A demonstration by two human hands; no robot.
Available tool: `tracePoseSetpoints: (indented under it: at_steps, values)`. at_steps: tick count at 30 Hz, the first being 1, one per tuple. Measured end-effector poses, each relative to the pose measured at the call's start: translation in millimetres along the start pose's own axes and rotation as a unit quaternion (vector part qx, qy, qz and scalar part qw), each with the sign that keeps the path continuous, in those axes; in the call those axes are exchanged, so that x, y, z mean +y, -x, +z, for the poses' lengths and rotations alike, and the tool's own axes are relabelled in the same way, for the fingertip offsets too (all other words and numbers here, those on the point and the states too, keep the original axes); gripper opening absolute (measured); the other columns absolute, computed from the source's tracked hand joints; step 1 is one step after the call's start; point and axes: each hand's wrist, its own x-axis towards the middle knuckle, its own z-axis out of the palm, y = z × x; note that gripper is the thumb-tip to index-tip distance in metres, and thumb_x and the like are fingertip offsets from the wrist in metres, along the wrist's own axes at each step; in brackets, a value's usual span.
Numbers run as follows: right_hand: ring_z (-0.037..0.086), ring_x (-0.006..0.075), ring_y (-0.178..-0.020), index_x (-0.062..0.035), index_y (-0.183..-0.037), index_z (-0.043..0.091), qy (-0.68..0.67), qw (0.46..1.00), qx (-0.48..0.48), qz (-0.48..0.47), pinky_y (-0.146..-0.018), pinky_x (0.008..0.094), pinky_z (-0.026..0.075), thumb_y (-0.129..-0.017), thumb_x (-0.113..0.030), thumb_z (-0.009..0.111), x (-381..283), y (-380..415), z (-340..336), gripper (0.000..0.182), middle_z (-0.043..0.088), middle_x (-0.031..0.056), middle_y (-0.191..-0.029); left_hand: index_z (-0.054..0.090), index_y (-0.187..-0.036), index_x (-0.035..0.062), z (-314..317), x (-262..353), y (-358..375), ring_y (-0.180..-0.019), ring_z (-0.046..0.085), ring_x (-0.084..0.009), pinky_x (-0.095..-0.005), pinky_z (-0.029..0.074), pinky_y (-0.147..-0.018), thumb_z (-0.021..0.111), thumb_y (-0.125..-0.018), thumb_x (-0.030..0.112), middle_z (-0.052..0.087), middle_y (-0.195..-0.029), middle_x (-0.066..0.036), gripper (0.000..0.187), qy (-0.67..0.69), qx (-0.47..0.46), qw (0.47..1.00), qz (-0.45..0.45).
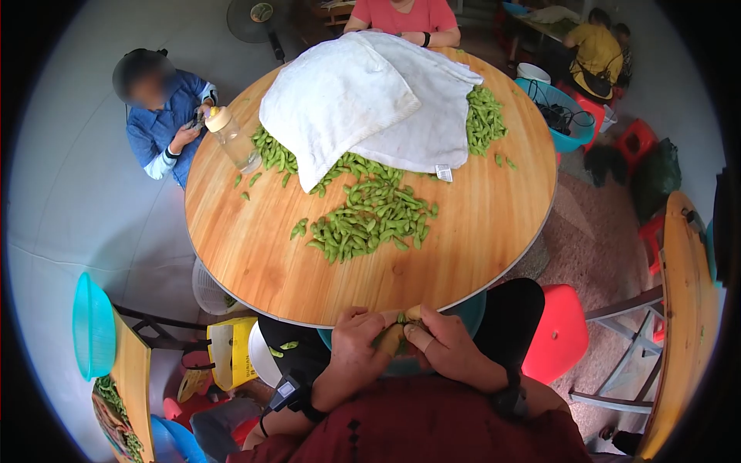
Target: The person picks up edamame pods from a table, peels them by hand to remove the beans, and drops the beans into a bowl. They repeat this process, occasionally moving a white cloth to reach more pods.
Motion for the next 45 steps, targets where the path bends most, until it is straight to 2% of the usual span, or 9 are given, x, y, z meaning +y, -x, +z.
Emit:
tracePoseSetpoints:
  at_steps: [5,7,11,12,16,28,41,44,45]
  values:
    - [0.061,0.0157,-0.059,-0.0017,-0.092,0.047,0.091,0.982,0.087,-0.138,-0.052,0.0306,0.044,-0.094,-0.014,0.051,20.8,-7.0,7.5,0.013,0.059,0.0079,-0.066,0.064,-0.101,0.0043,12.9,0.4,-4.6,-0.074,0.064,-0.0328,-0.0411,0.048,-0.082,0.062,-0.075,0.002,0.067,-0.085,-0.012,0.027,0.066,-0.003,0.992,-0.109]
    - [0.06,0.0152,-0.059,-0.0015,-0.093,0.048,0.104,0.976,0.108,-0.161,-0.052,0.0306,0.044,-0.094,-0.014,0.052,19.4,-7.6,5.4,0.013,0.059,0.0069,-0.066,0.063,-0.103,0.0032,18.3,-2.2,-6.8,-0.079,0.063,-0.0365,-0.039,0.049,-0.079,0.059,-0.077,0.0,0.067,-0.087,-0.014,0.026,0.306,-0.001,0.93,-0.206]
    - [0.053,0.0105,-0.054,-0.0032,-0.099,0.051,-0.163,0.986,0.037,-0.016,-0.048,0.0272,0.04,-0.094,-0.013,0.056,18.9,-7.5,-0.2,0.012,0.055,0.0029,-0.065,0.063,-0.102,0.0029,18.0,-2.5,-8.6,-0.082,0.063,-0.0356,-0.0385,0.049,-0.078,0.057,-0.078,-0.002,0.067,-0.09,-0.015,0.025,0.311,-0.012,0.93,-0.197]
    - [0.05,0.0091,-0.053,-0.0038,-0.101,0.052,-0.257,0.966,0.015,0.01,-0.047,0.0256,0.039,-0.093,-0.013,0.057,22.5,-6.9,-0.9,0.013,0.054,0.0017,-0.066,0.063,-0.103,0.0032,18.9,-2.3,-10.0,-0.081,0.064,-0.0339,-0.0386,0.049,-0.077,0.058,-0.078,-0.001,0.067,-0.089,-0.015,0.025,0.208,0.008,0.97,-0.128]
    - [0.047,0.0076,-0.05,-0.0042,-0.104,0.052,-0.309,0.949,0.063,0.017,-0.045,0.0232,0.035,-0.092,-0.009,0.059,17.3,-6.6,3.1,0.015,0.053,0.0012,-0.067,0.062,-0.104,0.0048,17.4,-0.8,-14.6,-0.075,0.063,-0.0287,-0.038,0.046,-0.075,0.064,-0.077,0.002,0.064,-0.084,-0.011,0.028,-0.033,0.047,0.998,0.039]
    - [0.048,0.0098,-0.049,-0.003,-0.099,0.053,-0.305,0.947,0.101,0.026,-0.043,0.0247,0.036,-0.085,0.0,0.06,23.5,-15.8,-1.0,0.016,0.054,0.0017,-0.07,0.06,-0.108,0.0039,13.4,-3.6,-14.3,-0.073,0.06,-0.0168,-0.0396,0.041,-0.081,0.065,-0.072,0.006,0.062,-0.083,-0.004,0.036,-0.17,0.03,0.971,0.165]
    - [0.047,0.0043,-0.063,-0.0043,-0.098,0.054,-0.302,0.945,0.122,0.013,-0.053,0.0222,0.038,-0.083,0.002,0.055,31.5,-26.6,1.8,0.016,0.052,-0.0017,-0.077,0.06,-0.107,0.0032,10.3,-0.2,-16.2,-0.067,0.059,-0.0156,-0.0366,0.04,-0.077,0.066,-0.072,0.007,0.056,-0.073,-0.001,0.036,-0.166,0.005,0.975,0.146]
    - [0.045,0.0047,-0.062,-0.0046,-0.098,0.054,-0.348,0.932,0.1,0.011,-0.053,0.0223,0.038,-0.083,0.003,0.053,32.5,-26.0,3.7,0.017,0.051,-0.002,-0.076,0.063,-0.092,0.0048,14.2,1.0,-16.0,-0.066,0.062,-0.0187,-0.0337,0.045,-0.07,0.075,-0.074,0.009,0.064,-0.079,-0.006,0.022,-0.102,0.026,0.99,0.091]
    - [0.045,0.0048,-0.062,-0.0047,-0.098,0.053,-0.338,0.935,0.102,0.013,-0.053,0.0224,0.038,-0.082,0.004,0.052,30.4,-25.3,4.4,0.018,0.05,-0.0021,-0.075,0.063,-0.092,0.0041,13.9,2.2,-15.9,-0.067,0.062,-0.0175,-0.0312,0.045,-0.069,0.074,-0.078,0.01,0.064,-0.079,-0.005,0.019,0.03,0.02,0.999,0.0]
